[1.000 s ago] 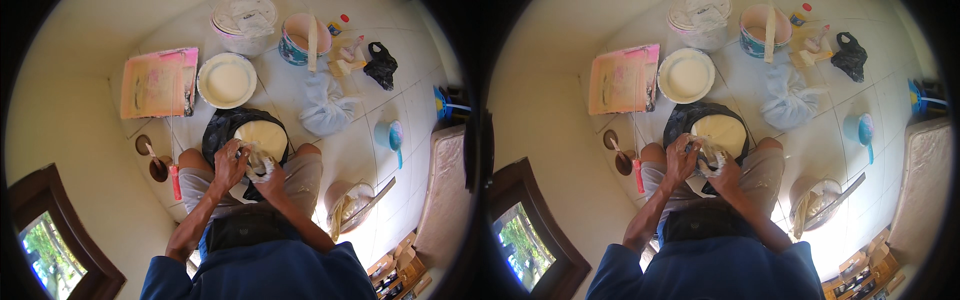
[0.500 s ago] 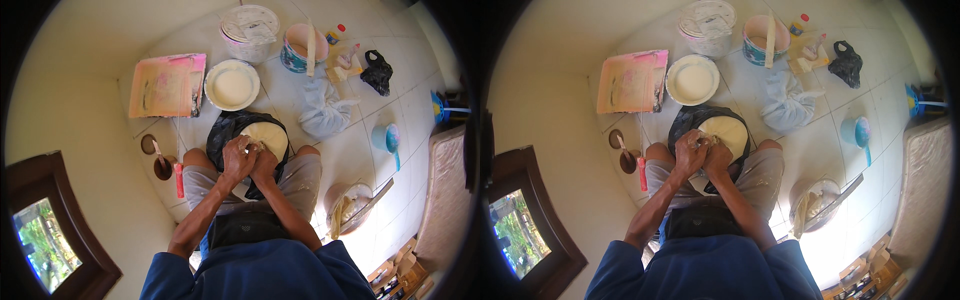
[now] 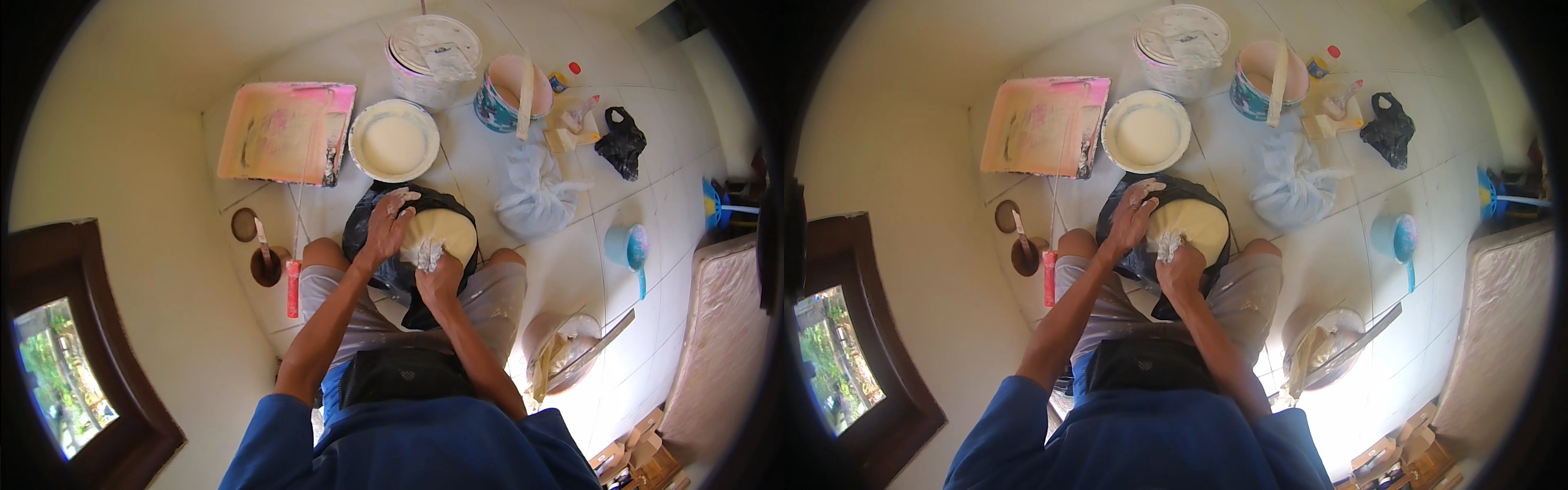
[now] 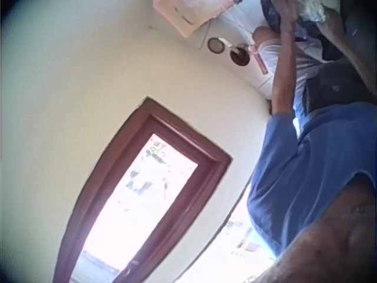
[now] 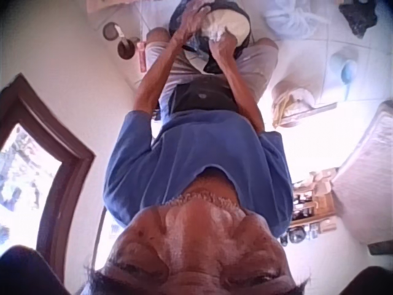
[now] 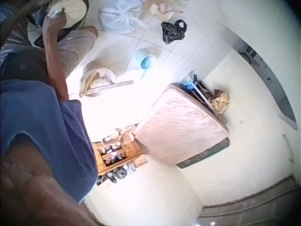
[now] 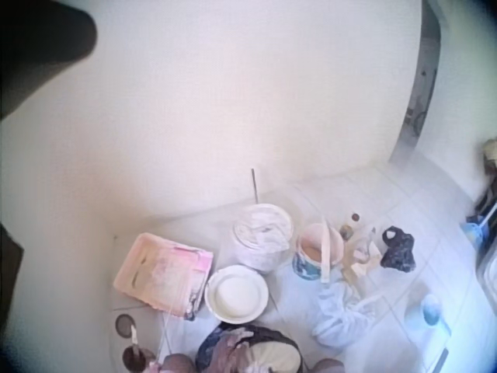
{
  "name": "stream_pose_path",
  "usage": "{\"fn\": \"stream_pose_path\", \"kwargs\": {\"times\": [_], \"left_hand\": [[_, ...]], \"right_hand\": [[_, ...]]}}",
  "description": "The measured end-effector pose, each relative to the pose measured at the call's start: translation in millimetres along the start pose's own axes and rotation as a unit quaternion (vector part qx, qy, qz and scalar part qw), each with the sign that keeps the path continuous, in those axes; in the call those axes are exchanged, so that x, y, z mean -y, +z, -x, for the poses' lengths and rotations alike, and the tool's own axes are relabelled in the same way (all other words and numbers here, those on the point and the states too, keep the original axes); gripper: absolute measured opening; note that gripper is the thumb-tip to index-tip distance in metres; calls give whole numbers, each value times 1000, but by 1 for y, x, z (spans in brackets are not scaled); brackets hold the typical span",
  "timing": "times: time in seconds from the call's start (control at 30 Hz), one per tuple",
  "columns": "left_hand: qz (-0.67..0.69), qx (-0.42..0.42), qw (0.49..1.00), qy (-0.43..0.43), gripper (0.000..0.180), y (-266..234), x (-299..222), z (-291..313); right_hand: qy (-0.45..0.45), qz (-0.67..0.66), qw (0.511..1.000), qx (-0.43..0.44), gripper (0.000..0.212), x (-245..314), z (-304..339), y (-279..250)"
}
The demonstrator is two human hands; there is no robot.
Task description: The person prepares a white mixture by stirring a thick substance in a bucket and then adding a white liquid from a large plastic bag.
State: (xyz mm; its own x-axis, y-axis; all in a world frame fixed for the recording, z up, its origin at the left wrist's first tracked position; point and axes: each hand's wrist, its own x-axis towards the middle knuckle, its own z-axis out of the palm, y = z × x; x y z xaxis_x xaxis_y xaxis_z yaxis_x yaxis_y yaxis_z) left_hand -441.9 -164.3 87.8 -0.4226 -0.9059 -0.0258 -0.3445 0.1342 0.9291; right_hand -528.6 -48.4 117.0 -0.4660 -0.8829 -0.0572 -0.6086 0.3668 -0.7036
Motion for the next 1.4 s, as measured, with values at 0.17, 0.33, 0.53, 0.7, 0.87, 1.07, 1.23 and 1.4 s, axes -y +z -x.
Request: {"fn": "stream_pose_path", "kwargs": {"times": [0.17,0.33,0.53,0.7,0.87,1.07,1.23,1.4], "left_hand": [[-178,28,982,55,29,11,93,9],[-110,7,990,-84,25,13,106,19],[-128,-23,978,-163,20,9,126,34],[-266,13,922,-279,18,8,124,32],[-112,-83,975,-174,16,13,74,14],[132,24,969,-205,24,23,97,-3],[-61,176,967,-174,52,28,92,-23],[-110,187,951,-220,58,33,75,-20]], "right_hand": [[-22,-44,998,48,13,19,9,-25],[-55,-35,997,51,13,21,5,-42],[-104,2,986,133,13,29,4,-74],[-159,2,953,259,14,39,-7,-99],[-244,75,925,282,17,26,-13,-89],[-197,27,955,222,21,24,14,-67],[-71,3,992,108,16,9,34,-51],[118,-87,986,-83,18,-8,42,-24]]}}
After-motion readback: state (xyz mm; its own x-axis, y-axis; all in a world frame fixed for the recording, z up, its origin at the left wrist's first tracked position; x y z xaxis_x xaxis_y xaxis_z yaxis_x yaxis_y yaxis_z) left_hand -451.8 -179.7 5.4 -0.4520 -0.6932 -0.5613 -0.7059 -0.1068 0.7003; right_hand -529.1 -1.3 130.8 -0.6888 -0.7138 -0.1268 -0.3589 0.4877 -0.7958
